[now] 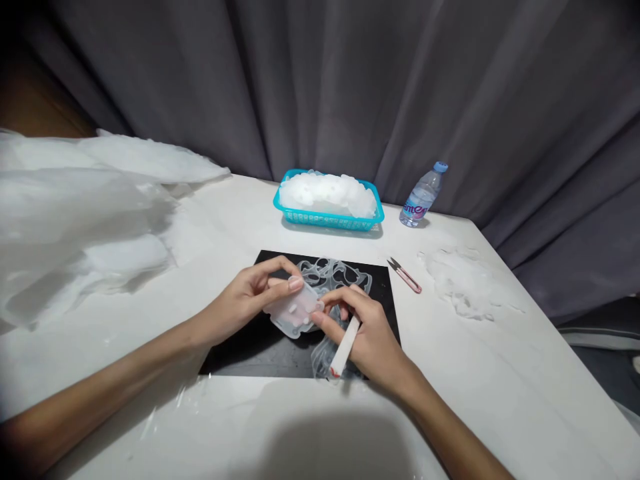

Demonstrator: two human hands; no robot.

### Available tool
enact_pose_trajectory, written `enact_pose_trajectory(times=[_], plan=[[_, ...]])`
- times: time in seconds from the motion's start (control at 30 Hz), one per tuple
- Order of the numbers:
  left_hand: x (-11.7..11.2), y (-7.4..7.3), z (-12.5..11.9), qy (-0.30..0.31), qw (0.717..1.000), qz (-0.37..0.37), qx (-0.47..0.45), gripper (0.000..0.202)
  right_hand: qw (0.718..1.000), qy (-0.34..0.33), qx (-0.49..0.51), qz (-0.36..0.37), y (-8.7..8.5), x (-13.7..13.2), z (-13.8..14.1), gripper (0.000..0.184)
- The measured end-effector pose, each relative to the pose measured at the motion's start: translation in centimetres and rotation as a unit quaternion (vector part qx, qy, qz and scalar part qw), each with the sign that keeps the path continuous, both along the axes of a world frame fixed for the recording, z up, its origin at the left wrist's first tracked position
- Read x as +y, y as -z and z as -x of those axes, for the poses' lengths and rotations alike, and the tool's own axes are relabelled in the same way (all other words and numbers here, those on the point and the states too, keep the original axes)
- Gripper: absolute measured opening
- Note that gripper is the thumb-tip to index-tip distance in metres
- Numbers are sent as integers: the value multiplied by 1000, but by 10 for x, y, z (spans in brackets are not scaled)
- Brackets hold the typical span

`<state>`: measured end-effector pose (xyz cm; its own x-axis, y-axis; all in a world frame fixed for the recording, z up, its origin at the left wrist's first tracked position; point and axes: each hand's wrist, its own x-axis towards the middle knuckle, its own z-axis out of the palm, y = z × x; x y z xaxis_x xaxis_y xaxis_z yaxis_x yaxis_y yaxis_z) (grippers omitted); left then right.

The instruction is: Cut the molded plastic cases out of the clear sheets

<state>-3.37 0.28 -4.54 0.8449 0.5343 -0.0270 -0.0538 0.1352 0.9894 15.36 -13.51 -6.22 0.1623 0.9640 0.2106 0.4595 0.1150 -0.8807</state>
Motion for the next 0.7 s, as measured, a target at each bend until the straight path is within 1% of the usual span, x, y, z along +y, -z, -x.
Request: enact_pose_trajectory(times=[0.13, 0.23, 0.37, 0.53, 0.7], plan=[[-1, 1, 0, 6, 1000, 25, -6, 23, 999, 7, 35, 0, -3, 0, -3, 12], [-2, 1, 0, 6, 998, 56, -10, 25, 998, 19, 57, -1, -9, -1, -5, 17], [-4, 0, 0, 8, 994, 108, -21, 26, 994, 26, 102, 20, -13, -1, -6, 23], [-5, 1, 0, 52, 995, 79, -24, 21, 991, 19, 128, 18, -11, 0, -9, 21], [-8, -1, -1, 61, 994, 83, -31, 20, 990, 26, 134, 22, -9, 1, -13, 22]])
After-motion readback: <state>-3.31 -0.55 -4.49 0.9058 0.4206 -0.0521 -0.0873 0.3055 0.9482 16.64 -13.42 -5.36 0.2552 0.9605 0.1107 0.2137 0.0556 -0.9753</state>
